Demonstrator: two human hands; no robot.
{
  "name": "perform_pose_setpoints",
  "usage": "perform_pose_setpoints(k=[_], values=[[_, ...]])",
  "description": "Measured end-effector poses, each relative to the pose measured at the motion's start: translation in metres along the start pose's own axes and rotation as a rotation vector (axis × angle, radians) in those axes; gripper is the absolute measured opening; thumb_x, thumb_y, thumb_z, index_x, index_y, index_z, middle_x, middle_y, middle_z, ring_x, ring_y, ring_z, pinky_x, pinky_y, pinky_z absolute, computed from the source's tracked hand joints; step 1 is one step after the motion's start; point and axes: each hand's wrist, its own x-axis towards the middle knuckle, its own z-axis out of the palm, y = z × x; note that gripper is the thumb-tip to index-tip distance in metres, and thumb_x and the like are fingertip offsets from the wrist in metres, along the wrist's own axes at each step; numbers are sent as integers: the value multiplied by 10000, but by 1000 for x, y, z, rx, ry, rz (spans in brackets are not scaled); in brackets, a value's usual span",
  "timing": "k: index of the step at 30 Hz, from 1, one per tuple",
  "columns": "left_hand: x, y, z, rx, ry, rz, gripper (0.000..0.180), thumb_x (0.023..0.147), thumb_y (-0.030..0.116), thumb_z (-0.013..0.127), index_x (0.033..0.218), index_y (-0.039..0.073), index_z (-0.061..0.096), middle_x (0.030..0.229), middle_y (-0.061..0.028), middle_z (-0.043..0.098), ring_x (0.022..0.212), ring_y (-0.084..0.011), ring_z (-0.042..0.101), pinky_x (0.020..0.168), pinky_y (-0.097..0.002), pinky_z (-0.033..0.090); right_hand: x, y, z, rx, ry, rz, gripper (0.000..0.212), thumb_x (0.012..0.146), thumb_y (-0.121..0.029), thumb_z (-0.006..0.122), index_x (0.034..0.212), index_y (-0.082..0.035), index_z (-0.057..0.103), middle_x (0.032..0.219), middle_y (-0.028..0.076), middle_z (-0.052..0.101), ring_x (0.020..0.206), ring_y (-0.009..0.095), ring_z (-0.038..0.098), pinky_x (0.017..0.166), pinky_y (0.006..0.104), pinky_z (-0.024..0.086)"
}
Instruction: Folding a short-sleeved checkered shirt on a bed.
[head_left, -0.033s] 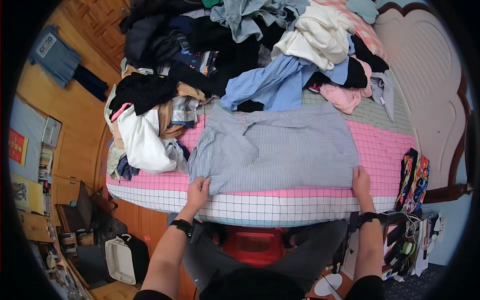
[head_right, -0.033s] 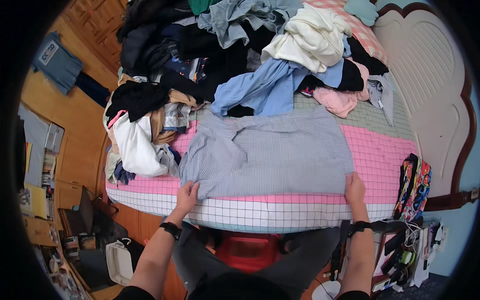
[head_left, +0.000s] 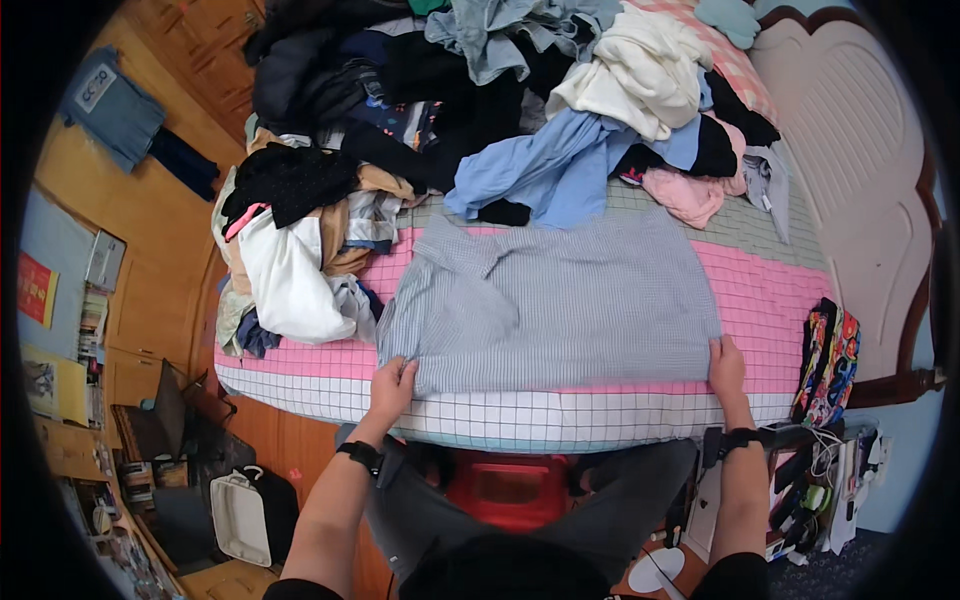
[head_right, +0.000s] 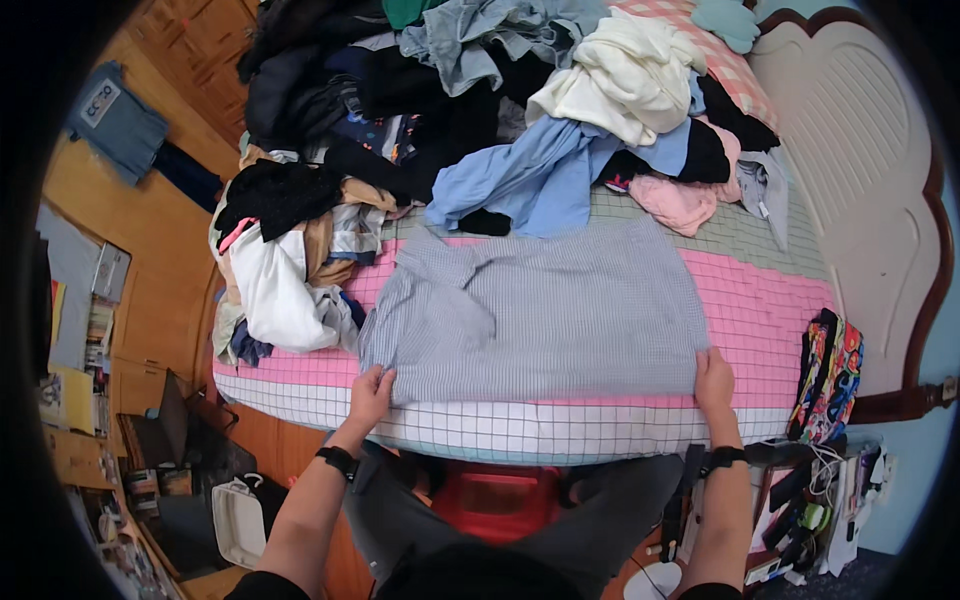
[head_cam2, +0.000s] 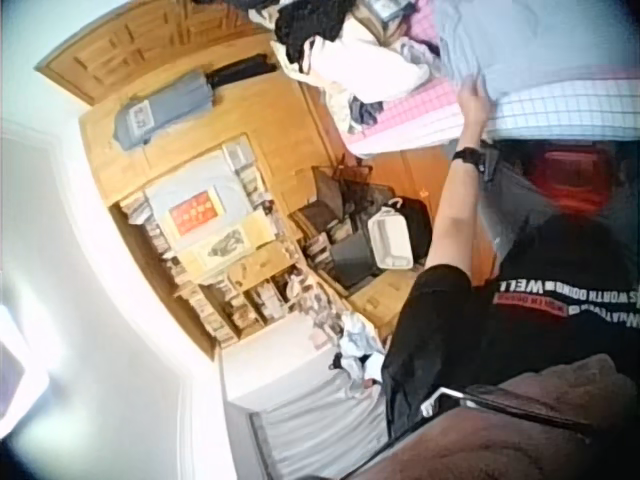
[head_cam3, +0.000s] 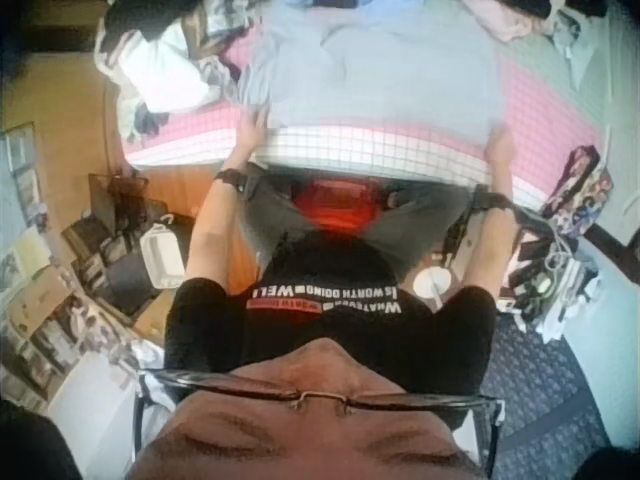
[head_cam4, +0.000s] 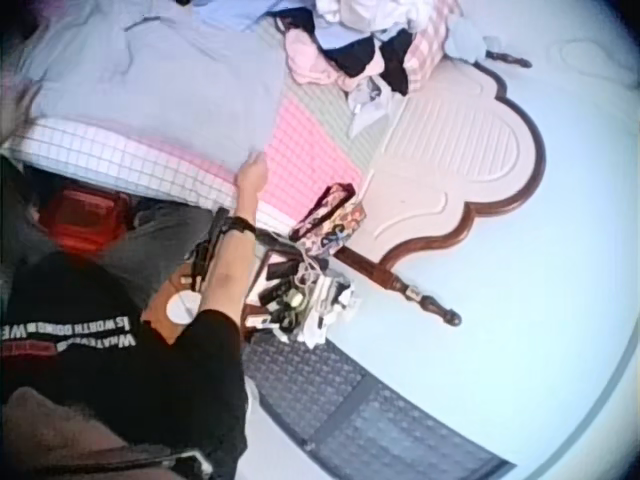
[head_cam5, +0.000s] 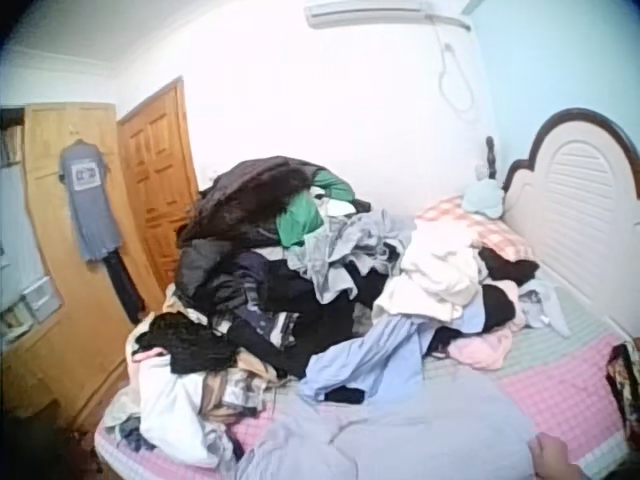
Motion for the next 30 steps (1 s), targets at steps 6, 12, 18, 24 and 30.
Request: perform_pose_setpoints(k=[6, 12, 18, 24, 30], values=[[-44, -13, -4, 201, 7, 116, 365, 937, 326, 663, 772, 4, 614, 632, -222, 597, 606, -421, 610, 554, -484, 458, -28, 2, 2, -146, -93, 42, 301, 1002, -320, 526, 956, -29, 590, 807, 266, 654, 789, 478, 622, 691, 577, 454], [-46, 4, -7, 266, -35, -53, 290, 923, 302, 664, 890, 14, 647, 751, -192, 665, 704, -408, 639, 637, -483, 495, -30, -7, 0, -158, -52, 101, 267, 1003, -262, 493, 939, -21, 588, 873, 256, 664, 838, 461, 624, 725, 558, 460], [-41, 25, 14, 287, -202, 820, 322, 858, 138, 647, 1161, 40, 602, 1199, -152, 629, 1075, -353, 606, 887, -442, 498, -70, -121, 29, -24, -67, -620, 179, 840, -80, 551, 987, -4, 622, 942, 189, 623, 898, 387, 587, 774, 500, 470], [-24, 35, 49, 376, -271, 910, 497, 892, 236, 629, 1358, 80, 555, 1429, -179, 511, 1300, -370, 513, 1068, -477, 430, -96, -211, 47, 145, -566, -1033, 570, 889, -264, 654, 1406, -59, 526, 1493, 224, 442, 1384, 392, 414, 1144, 507, 339], [-26, 38, 16, 475, -121, 586, 669, 930, 482, 595, 1464, 101, 467, 1536, -199, 388, 1396, -375, 403, 1156, -509, 324, -49, -118, 21, -158, -291, -464, 678, 887, -355, 673, 1461, -56, 471, 1538, 291, 346, 1445, 456, 293, 1177, 527, 269]])
